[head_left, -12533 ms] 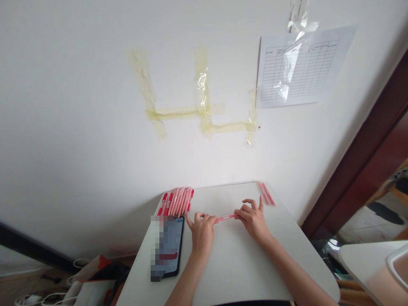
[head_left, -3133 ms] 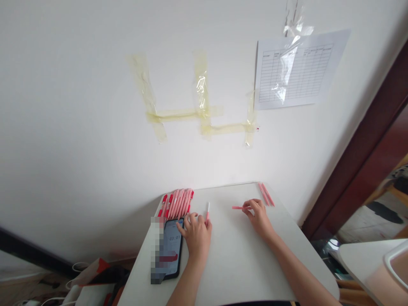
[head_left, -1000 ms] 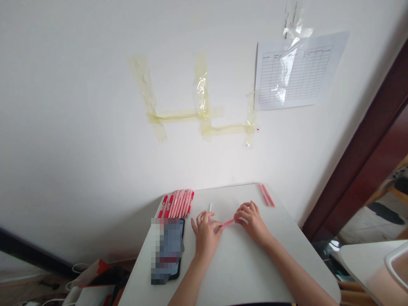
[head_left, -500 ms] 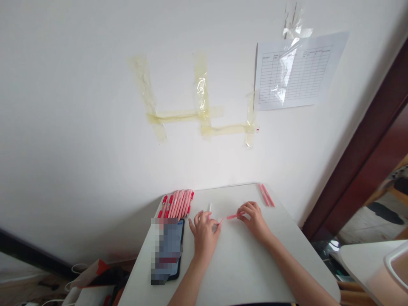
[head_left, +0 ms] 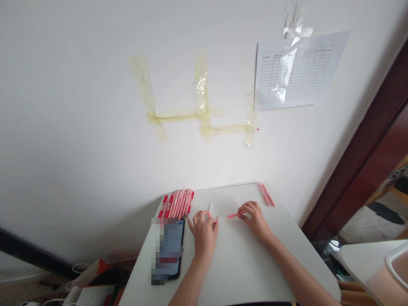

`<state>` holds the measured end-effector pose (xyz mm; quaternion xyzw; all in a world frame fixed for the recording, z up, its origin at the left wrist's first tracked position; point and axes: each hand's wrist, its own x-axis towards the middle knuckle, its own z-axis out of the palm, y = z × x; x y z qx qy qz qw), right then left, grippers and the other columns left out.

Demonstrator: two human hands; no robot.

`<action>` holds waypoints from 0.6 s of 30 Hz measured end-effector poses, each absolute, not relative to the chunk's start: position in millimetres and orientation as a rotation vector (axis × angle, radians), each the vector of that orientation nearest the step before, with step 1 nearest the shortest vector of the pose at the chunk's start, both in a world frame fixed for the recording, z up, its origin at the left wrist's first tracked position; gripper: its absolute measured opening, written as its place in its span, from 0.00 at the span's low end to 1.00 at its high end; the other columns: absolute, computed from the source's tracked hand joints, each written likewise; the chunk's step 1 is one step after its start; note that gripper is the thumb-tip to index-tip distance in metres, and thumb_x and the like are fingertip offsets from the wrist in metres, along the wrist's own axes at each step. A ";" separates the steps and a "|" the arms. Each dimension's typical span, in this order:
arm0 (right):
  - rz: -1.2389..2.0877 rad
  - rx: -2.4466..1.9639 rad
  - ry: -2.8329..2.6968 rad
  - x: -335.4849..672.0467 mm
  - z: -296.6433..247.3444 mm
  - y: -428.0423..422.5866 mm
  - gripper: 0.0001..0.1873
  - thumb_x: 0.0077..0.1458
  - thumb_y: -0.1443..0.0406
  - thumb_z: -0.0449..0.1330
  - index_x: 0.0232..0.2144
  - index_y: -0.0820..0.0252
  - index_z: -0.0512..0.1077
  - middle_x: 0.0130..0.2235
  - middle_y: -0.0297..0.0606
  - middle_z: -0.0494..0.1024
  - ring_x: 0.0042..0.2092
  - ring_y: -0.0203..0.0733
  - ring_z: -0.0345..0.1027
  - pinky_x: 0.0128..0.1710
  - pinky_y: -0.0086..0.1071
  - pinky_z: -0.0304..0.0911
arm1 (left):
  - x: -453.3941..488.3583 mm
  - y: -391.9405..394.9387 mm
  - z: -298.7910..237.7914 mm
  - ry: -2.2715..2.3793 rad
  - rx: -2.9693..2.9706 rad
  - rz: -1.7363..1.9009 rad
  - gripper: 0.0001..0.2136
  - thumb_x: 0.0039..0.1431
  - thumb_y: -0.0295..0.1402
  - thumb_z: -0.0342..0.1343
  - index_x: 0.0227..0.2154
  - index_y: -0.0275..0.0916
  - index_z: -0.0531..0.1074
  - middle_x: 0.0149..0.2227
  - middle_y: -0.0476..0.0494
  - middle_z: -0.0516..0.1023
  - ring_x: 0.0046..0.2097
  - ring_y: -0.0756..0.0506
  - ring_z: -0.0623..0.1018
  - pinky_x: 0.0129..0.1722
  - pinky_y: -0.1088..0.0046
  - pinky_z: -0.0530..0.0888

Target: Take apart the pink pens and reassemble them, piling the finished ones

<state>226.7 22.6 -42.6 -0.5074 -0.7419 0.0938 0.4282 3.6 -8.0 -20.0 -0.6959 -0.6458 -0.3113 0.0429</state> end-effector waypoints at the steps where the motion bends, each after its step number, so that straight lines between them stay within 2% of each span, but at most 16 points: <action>1: 0.230 -1.268 -1.853 226.6 -42.1 22.3 0.04 0.62 0.61 0.61 0.36 0.49 0.76 0.40 0.39 0.79 0.49 0.53 0.67 0.52 0.51 0.64 | 3.6 -7.7 -20.3 -1.972 -2.126 -0.955 0.09 0.61 0.33 0.55 0.27 0.42 0.77 0.50 0.42 0.76 0.60 0.36 0.67 0.64 0.34 0.54; 18: 0.331 -1.252 -1.831 227.1 -39.5 20.1 0.07 0.64 0.57 0.58 0.36 0.49 0.75 0.41 0.40 0.78 0.50 0.54 0.65 0.53 0.54 0.62 | 3.3 -5.1 -23.6 -1.961 -2.110 -0.962 0.07 0.59 0.34 0.58 0.27 0.43 0.78 0.50 0.43 0.76 0.59 0.36 0.69 0.63 0.32 0.55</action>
